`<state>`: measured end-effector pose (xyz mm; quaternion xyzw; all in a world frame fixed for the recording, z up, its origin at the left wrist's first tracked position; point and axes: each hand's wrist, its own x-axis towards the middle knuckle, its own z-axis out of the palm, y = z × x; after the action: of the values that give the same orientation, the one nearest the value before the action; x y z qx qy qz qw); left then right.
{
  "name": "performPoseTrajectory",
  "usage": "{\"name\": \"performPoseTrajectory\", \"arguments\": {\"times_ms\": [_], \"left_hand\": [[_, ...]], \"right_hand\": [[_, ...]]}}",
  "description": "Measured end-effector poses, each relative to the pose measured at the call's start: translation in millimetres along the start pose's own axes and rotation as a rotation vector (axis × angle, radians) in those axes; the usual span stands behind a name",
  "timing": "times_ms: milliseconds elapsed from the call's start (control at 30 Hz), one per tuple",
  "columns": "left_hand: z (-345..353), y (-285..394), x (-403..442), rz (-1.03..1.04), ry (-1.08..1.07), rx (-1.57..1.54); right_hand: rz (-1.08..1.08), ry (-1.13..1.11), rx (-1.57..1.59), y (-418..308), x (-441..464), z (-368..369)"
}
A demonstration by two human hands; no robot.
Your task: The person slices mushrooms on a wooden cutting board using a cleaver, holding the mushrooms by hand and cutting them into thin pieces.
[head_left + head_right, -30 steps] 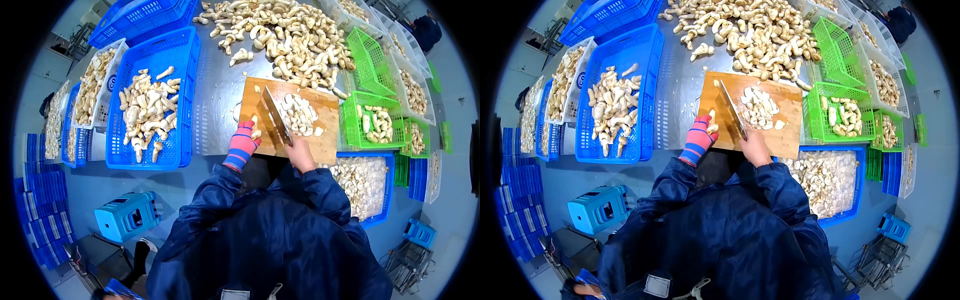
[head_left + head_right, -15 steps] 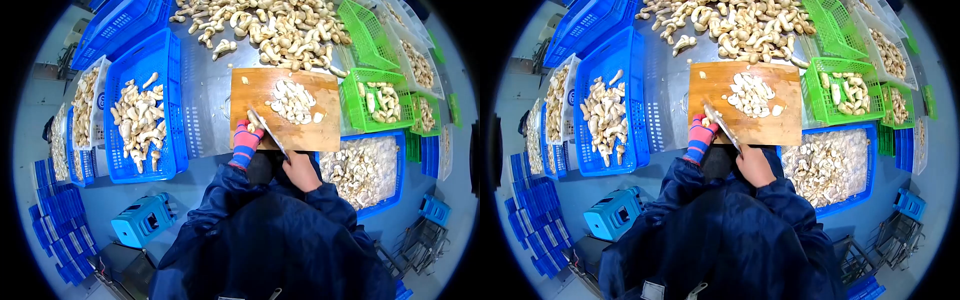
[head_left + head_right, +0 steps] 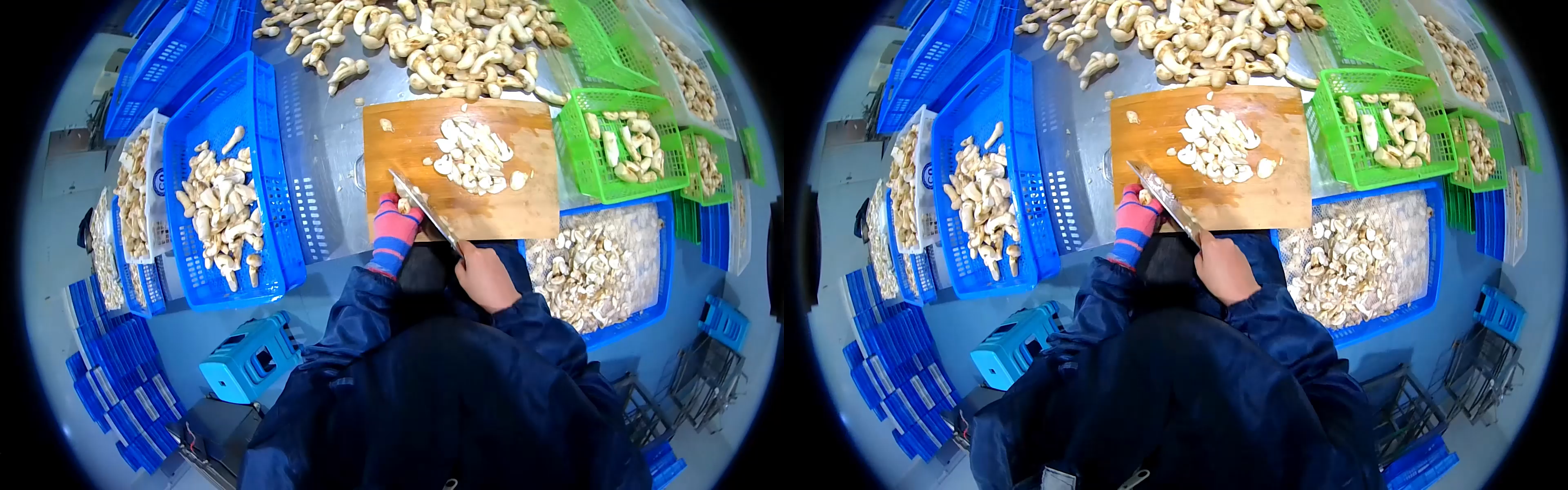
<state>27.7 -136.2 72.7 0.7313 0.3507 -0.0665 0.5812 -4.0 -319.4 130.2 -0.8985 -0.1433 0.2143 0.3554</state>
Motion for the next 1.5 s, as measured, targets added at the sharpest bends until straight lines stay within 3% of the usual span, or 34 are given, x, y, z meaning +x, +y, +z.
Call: {"name": "performPoseTrajectory", "arguments": {"times_ms": [100,200,300,367,500,633,767,900,1033,1200,1267,1300,1367,1433,1500], "left_hand": [[0.8,-11.6,5.7,0.245,0.132,0.363],[12.8,-47.7,26.0,0.256,0.039,-0.143],[15.4,-96.5,59.0,0.006,-0.117,-0.459],[8.9,-56.9,30.5,0.163,0.034,-0.018],[2.9,-24.5,13.8,0.163,0.095,0.222],[-5.0,10.2,-3.3,-0.065,-0.030,0.022],[0.2,-14.0,8.8,0.196,0.089,0.252],[-3.2,-1.9,0.3,0.170,0.079,0.250],[-4.2,-5.1,3.0,0.176,0.080,0.284],[0.3,-19.2,12.2,0.206,0.082,0.237],[-1.4,-27.5,17.9,0.192,0.021,0.180],[-5.1,-28.8,19.5,0.188,-0.006,0.152],[-26.7,-20.1,16.9,0.011,-0.182,-0.014],[-53.2,-16.9,24.1,-0.033,-0.301,-0.061],[-66.8,-14.7,29.1,0.031,-0.287,0.112]], "right_hand": [[-0.037,-0.020,-0.024,-8.1,0.5,-10.1],[0.040,-0.109,-0.063,-20.0,-26.2,-28.7],[0.054,-0.155,-0.031,-20.7,-45.3,-40.6],[0.059,-0.144,-0.004,-22.1,-48.0,-41.5],[0.016,-0.043,0.044,-4.8,-12.5,-4.0],[-0.054,0.004,0.047,-7.9,12.6,-4.9],[0.019,-0.044,0.051,-27.1,-14.2,-23.4],[0.180,-0.136,0.041,-35.9,-32.7,-30.9],[0.188,-0.117,0.050,-37.0,-32.6,-27.2],[-0.026,-0.036,-0.050,-16.8,12.1,3.0],[0.054,-0.066,0.055,-16.9,46.0,16.9],[0.140,-0.138,-0.058,-14.3,61.2,16.3],[0.330,-0.240,0.227,-7.5,77.4,4.5],[0.339,-0.249,0.458,16.8,80.0,-8.8],[0.328,-0.178,0.536,23.9,73.9,-13.1]]}}
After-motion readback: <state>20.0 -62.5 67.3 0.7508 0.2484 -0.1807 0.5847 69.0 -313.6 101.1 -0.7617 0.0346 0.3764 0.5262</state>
